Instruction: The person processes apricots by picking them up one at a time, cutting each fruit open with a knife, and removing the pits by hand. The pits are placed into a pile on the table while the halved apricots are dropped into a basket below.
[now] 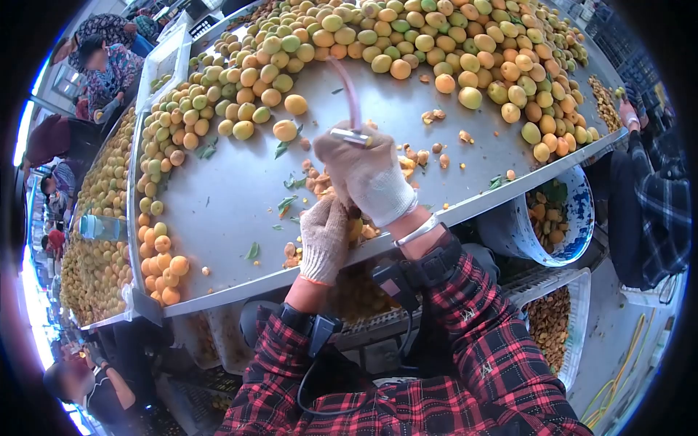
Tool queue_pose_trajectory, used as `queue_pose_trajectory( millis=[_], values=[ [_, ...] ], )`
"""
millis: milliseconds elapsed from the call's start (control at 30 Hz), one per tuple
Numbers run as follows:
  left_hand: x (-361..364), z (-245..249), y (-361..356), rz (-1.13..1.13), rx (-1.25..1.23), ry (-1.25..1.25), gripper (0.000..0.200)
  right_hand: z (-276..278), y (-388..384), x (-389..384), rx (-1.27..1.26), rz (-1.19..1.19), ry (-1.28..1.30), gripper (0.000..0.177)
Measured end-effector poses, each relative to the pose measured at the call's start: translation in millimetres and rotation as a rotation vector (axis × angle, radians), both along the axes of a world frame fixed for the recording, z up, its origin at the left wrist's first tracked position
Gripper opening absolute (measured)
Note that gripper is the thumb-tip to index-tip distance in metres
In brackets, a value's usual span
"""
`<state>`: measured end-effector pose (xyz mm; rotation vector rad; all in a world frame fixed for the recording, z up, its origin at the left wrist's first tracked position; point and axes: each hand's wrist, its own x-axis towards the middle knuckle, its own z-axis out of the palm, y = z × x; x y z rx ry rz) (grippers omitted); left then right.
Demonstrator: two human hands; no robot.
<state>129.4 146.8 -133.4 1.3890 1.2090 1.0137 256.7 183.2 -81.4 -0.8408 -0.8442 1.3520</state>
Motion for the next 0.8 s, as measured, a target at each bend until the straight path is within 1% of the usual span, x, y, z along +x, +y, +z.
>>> queue_pose_trajectory(
  millis=[33,100,133,200,300,367,400,433,467,500,533,567,600,633,700,733,800],
  values=[
    [0.0,-1.2,1.2,-0.004,0.002,0.001,0.024,-1.8,0.1,-0.3,0.025,0.006,-0.100,0.019],
    [-0.9,-7.1,3.3,-0.001,0.099,0.068,0.023,-3.4,-1.8,-1.7,0.016,-0.042,-0.085,0.018],
    [-1.2,-11.3,3.9,-0.001,0.096,0.067,0.023,-2.7,-3.4,-1.4,0.020,-0.027,-0.045,0.018],
    [-2.7,-19.3,5.5,0.042,0.081,0.045,0.033,-2.7,-6.0,-3.6,0.023,-0.009,-0.003,0.017],
    [-4.7,-22.3,8.2,0.052,0.048,-0.017,0.034,-2.1,-6.0,-5.6,0.096,0.032,0.020,0.018],
    [-3.8,-15.0,5.8,0.056,0.066,-0.015,0.035,0.1,-3.1,-2.9,0.039,0.082,0.175,0.016],
    [-3.8,-11.4,4.6,0.062,0.082,-0.012,0.035,0.3,-2.2,-1.9,0.039,0.083,0.175,0.016],
    [-4.8,-13.3,4.4,0.062,0.081,-0.013,0.035,0.3,-1.8,-0.2,0.062,0.152,0.271,0.015],
    [-6.5,-16.6,4.8,0.059,-0.002,-0.054,0.026,0.8,-1.7,1.0,0.086,0.221,0.366,0.014],
    [-8.5,-19.2,5.4,0.059,-0.085,-0.096,0.020,2.1,-2.5,1.1,0.086,0.223,0.365,0.014],
    [-11.2,-21.3,5.4,0.065,-0.085,-0.096,0.020,4.1,-3.8,0.1,0.112,0.238,0.309,0.022],
    [-13.9,-20.9,5.4,-0.034,0.197,0.074,0.023,4.7,-5.0,-0.5,0.139,0.251,0.255,0.029],
    [-15.6,-19.8,5.7,-0.136,0.479,0.244,0.035,2.9,-4.3,2.9,0.134,0.316,0.399,0.014],
    [-17.1,-18.1,5.2,-0.136,0.480,0.244,0.035,0.0,-2.4,3.2,0.135,0.316,0.398,0.014],
    [-17.2,-1.0,3.3,-0.213,0.542,0.372,0.059,-4.3,0.3,3.2,0.205,0.397,0.648,0.015],
    [-16.4,2.0,2.8,-0.212,0.542,0.372,0.059,-5.3,0.2,4.1,0.204,0.398,0.648,0.015],
    [-12.8,4.5,2.4,-0.169,0.519,0.298,0.034,-2.8,-0.2,5.1,0.169,0.329,0.602,0.014]
  ],
)
